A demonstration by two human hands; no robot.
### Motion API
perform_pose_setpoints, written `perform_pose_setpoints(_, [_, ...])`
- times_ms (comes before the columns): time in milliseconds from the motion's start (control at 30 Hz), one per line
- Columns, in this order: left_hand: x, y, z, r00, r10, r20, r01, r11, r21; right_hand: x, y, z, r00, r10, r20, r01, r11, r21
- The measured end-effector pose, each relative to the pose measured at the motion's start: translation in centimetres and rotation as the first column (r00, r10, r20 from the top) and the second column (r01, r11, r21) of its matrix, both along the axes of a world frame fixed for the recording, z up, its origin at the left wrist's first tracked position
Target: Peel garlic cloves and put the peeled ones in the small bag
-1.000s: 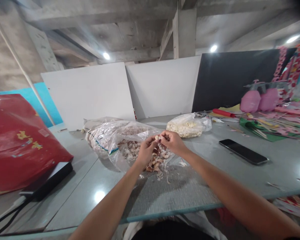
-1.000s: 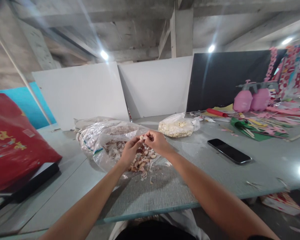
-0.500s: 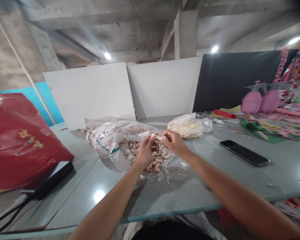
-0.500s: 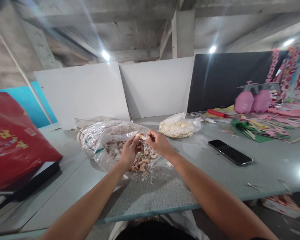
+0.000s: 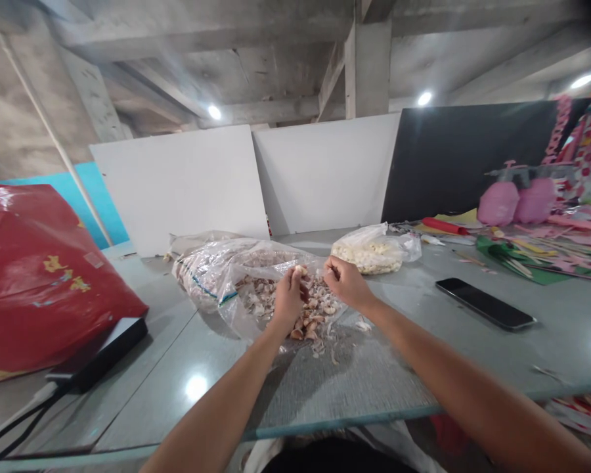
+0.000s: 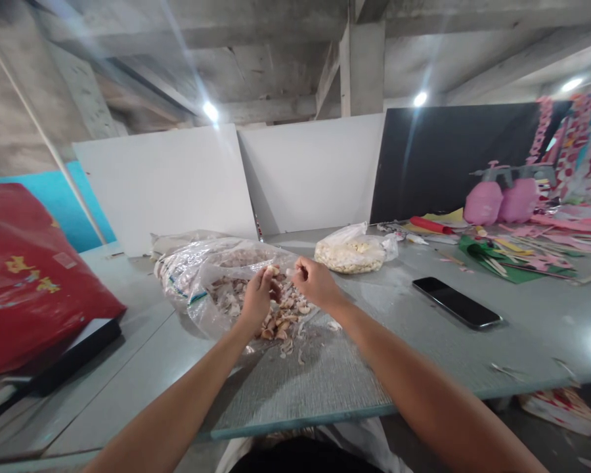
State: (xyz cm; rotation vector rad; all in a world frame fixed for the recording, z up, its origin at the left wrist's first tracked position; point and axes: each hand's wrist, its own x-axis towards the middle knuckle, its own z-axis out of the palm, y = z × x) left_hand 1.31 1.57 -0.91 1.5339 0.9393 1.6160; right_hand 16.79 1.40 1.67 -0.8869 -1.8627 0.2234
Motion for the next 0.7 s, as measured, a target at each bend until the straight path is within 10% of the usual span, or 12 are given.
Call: perform_pose_setpoints(700, [-0.3, -1.4, 0.8, 0.938, 0.119, -0.325, -0.076, 0.987, 0.140, 0.1, 0.2, -0.1, 0.981, 0.022, 0.190, -0.038, 0.996, 0.085])
